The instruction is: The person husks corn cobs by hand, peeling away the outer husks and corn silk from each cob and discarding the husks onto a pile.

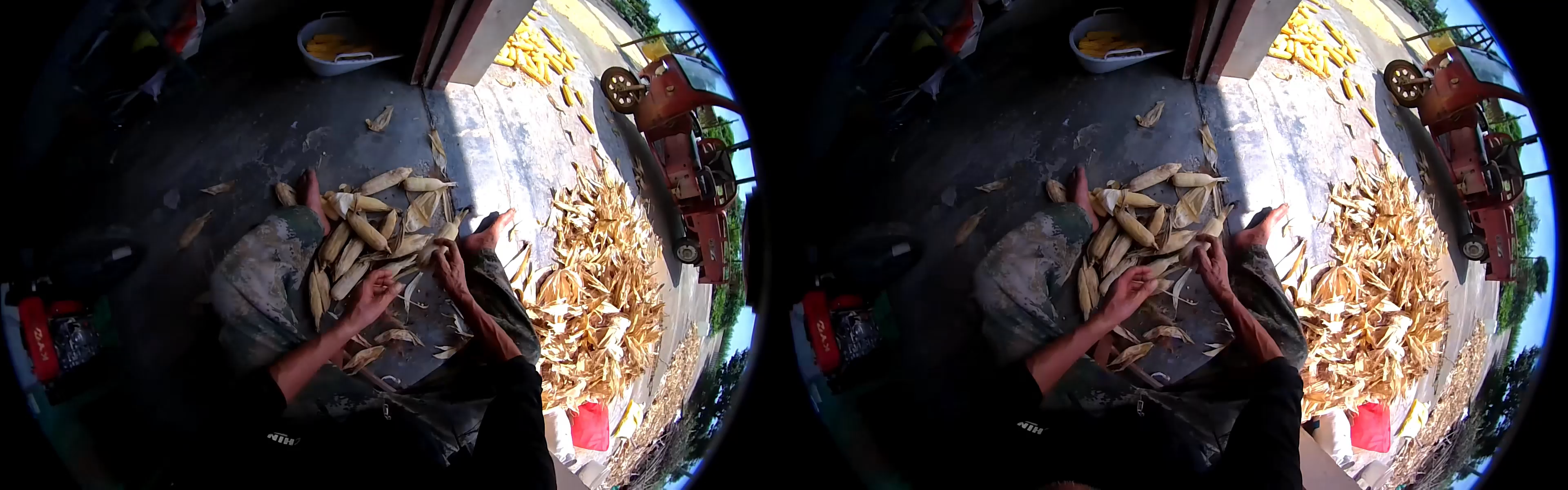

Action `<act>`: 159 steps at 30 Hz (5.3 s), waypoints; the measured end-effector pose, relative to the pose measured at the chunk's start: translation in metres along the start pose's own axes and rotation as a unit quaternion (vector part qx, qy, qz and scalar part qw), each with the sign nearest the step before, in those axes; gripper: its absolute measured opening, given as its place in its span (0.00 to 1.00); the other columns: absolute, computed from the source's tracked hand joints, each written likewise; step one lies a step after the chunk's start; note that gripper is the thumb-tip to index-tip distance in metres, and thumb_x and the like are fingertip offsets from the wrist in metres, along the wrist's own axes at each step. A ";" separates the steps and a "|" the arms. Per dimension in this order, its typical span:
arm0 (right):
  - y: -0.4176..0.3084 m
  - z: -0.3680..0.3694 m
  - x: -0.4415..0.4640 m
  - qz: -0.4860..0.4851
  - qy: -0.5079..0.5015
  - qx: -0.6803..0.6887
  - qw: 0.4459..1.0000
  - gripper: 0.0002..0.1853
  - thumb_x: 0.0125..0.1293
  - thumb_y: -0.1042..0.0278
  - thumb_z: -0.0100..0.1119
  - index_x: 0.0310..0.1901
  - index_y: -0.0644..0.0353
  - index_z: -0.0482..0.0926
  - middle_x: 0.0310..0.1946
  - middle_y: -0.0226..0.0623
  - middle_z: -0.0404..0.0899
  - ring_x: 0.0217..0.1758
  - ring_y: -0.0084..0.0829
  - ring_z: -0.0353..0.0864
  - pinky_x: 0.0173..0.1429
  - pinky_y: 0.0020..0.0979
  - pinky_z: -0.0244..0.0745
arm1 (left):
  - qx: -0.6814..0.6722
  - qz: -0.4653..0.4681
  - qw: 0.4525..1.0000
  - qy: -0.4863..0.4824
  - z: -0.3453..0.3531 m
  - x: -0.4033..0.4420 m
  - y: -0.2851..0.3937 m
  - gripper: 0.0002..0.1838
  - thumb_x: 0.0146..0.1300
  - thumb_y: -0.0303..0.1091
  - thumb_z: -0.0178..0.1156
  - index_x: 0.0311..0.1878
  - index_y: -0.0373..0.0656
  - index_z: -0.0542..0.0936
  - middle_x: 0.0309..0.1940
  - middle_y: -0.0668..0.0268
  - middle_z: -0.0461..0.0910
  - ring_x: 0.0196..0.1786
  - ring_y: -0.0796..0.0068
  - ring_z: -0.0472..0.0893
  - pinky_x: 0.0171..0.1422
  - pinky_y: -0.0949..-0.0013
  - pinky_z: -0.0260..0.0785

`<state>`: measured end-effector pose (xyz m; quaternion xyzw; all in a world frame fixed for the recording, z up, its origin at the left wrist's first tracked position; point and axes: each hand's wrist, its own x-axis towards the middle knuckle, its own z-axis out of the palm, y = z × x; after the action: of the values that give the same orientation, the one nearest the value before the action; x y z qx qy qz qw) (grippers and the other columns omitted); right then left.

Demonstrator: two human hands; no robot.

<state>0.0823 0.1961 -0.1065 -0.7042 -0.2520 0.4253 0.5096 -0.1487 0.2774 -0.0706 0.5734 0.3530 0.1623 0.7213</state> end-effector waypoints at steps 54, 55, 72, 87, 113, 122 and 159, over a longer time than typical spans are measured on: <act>0.020 0.074 -0.147 0.122 0.143 0.474 0.860 0.13 0.67 0.64 0.51 0.39 0.67 0.73 0.32 0.40 0.78 0.33 0.36 0.82 0.46 0.42 0.83 | 0.101 0.078 0.992 0.008 0.022 -0.058 0.010 0.31 0.62 0.52 0.68 0.58 0.37 0.75 0.50 0.62 0.80 0.51 0.72 0.78 0.56 0.67 0.69; 0.013 0.066 -0.145 0.122 0.151 0.513 0.836 0.10 0.67 0.65 0.49 0.38 0.64 0.71 0.30 0.37 0.75 0.34 0.37 0.80 0.53 0.44 0.81 | 0.103 0.062 0.993 0.016 0.015 -0.053 -0.008 0.33 0.63 0.54 0.66 0.61 0.37 0.74 0.52 0.62 0.79 0.52 0.71 0.77 0.57 0.67 0.68; 0.002 0.054 -0.151 0.062 -0.012 0.319 0.946 0.24 0.71 0.42 0.54 0.54 0.55 0.78 0.24 0.20 0.68 0.21 0.15 0.61 0.24 0.21 0.53 | -0.085 -0.266 0.917 -0.284 0.015 -0.059 0.025 0.36 0.71 0.68 0.38 0.51 0.42 0.76 0.24 0.67 0.78 0.23 0.76 0.81 0.23 0.74 0.75; 0.032 0.045 -0.145 0.151 0.010 0.305 0.940 0.18 0.74 0.48 0.53 0.33 0.55 0.75 0.25 0.27 0.77 0.19 0.18 0.71 0.18 0.26 0.58 | 0.287 0.000 0.941 -0.181 0.017 -0.079 0.031 0.42 0.64 0.62 0.59 0.69 0.36 0.65 0.50 0.57 0.81 0.51 0.72 0.80 0.54 0.70 0.71; 0.107 0.045 -0.143 0.101 0.192 -0.216 0.952 0.20 0.58 0.58 0.64 0.44 0.69 0.83 0.36 0.52 0.84 0.44 0.41 0.86 0.47 0.37 0.78 | -0.113 0.049 0.992 -0.005 -0.016 -0.043 0.052 0.20 0.63 0.49 0.67 0.42 0.42 0.76 0.32 0.68 0.80 0.34 0.79 0.80 0.39 0.73 0.73; -0.020 0.082 -0.173 -0.044 -0.153 0.169 0.973 0.36 0.62 0.62 0.67 0.67 0.66 0.62 0.56 0.39 0.76 0.59 0.29 0.75 0.63 0.32 0.70 | -0.025 0.057 0.995 -0.080 0.014 -0.052 0.026 0.30 0.56 0.48 0.74 0.54 0.39 0.73 0.43 0.68 0.75 0.45 0.78 0.75 0.50 0.72 0.70; -0.091 -0.001 -0.190 -0.169 0.085 -0.171 0.967 0.15 0.71 0.62 0.57 0.39 0.68 0.72 0.22 0.44 0.74 0.26 0.27 0.70 0.33 0.33 0.69 | -0.161 -0.165 0.972 -0.051 -0.020 -0.028 0.009 0.26 0.66 0.60 0.58 0.44 0.43 0.72 0.25 0.65 0.79 0.25 0.73 0.81 0.31 0.67 0.79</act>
<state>-0.0070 0.0779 0.0431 -0.7616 -0.3921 0.2216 0.4659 -0.1801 0.2762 -0.0554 0.3909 0.3745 0.0662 0.8382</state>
